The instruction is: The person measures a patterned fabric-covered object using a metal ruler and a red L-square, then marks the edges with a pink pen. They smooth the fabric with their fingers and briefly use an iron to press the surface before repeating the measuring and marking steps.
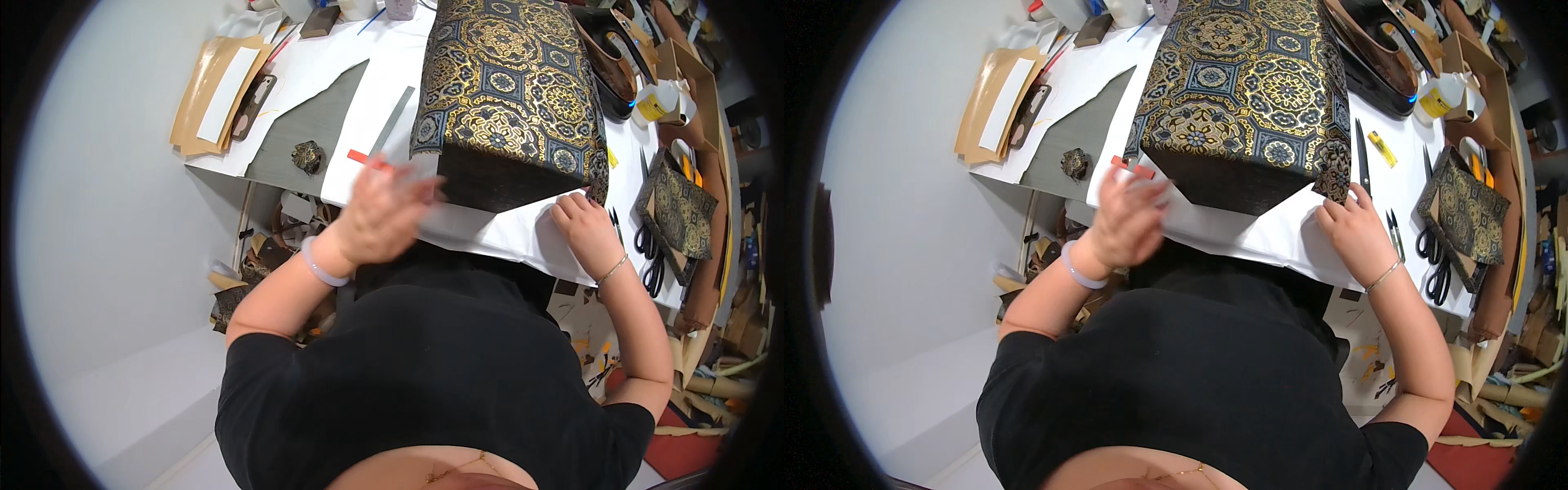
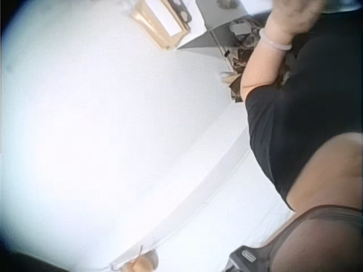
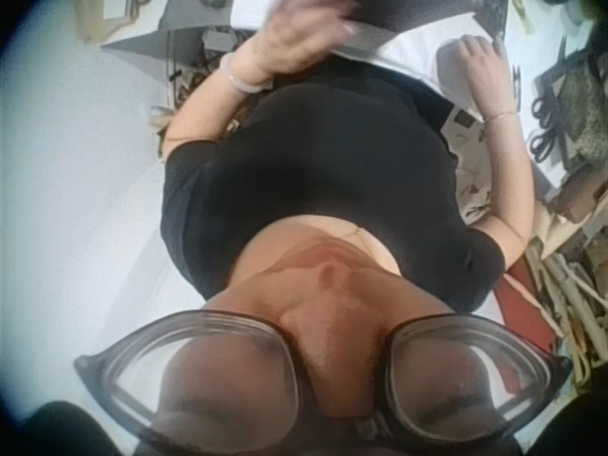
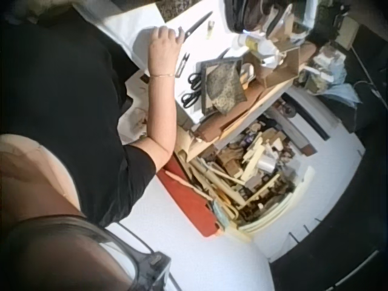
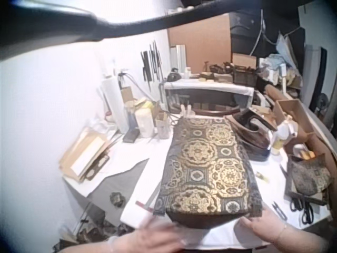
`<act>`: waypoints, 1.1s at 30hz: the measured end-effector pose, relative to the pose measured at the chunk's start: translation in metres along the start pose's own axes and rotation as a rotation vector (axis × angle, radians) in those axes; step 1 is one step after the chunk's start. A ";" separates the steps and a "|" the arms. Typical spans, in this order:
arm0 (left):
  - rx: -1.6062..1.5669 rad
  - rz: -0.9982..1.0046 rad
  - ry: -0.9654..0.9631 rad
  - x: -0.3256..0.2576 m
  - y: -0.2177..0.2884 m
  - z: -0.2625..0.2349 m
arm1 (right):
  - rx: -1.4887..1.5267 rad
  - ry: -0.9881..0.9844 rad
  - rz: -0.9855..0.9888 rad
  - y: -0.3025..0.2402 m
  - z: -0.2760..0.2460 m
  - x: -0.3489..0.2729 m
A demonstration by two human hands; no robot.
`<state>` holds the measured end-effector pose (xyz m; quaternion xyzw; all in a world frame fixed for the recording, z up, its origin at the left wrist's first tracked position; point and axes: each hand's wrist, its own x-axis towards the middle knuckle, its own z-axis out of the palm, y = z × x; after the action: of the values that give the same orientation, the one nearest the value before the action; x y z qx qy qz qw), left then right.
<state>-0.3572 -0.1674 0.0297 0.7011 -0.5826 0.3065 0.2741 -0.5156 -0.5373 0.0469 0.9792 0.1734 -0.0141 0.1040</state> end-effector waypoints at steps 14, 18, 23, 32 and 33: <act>0.056 -0.490 -0.378 -0.092 -0.006 -0.023 | 0.566 0.730 0.558 0.011 -0.026 0.002; 0.133 -0.395 -0.273 -0.103 -0.003 -0.034 | 0.752 1.023 0.705 0.000 -0.020 -0.025; 0.085 -0.454 -0.020 -0.093 -0.015 -0.054 | 0.796 1.306 0.844 -0.015 -0.044 -0.055; -0.235 -0.325 0.670 0.029 -0.045 -0.090 | 0.789 1.721 0.505 -0.028 -0.097 -0.043; -0.319 -0.259 0.664 0.051 -0.046 -0.089 | 0.770 1.742 0.501 -0.029 -0.099 -0.036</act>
<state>-0.3152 -0.1267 0.1254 0.5799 -0.4091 0.3851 0.5899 -0.5602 -0.5022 0.1406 0.6227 -0.0398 0.6793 -0.3863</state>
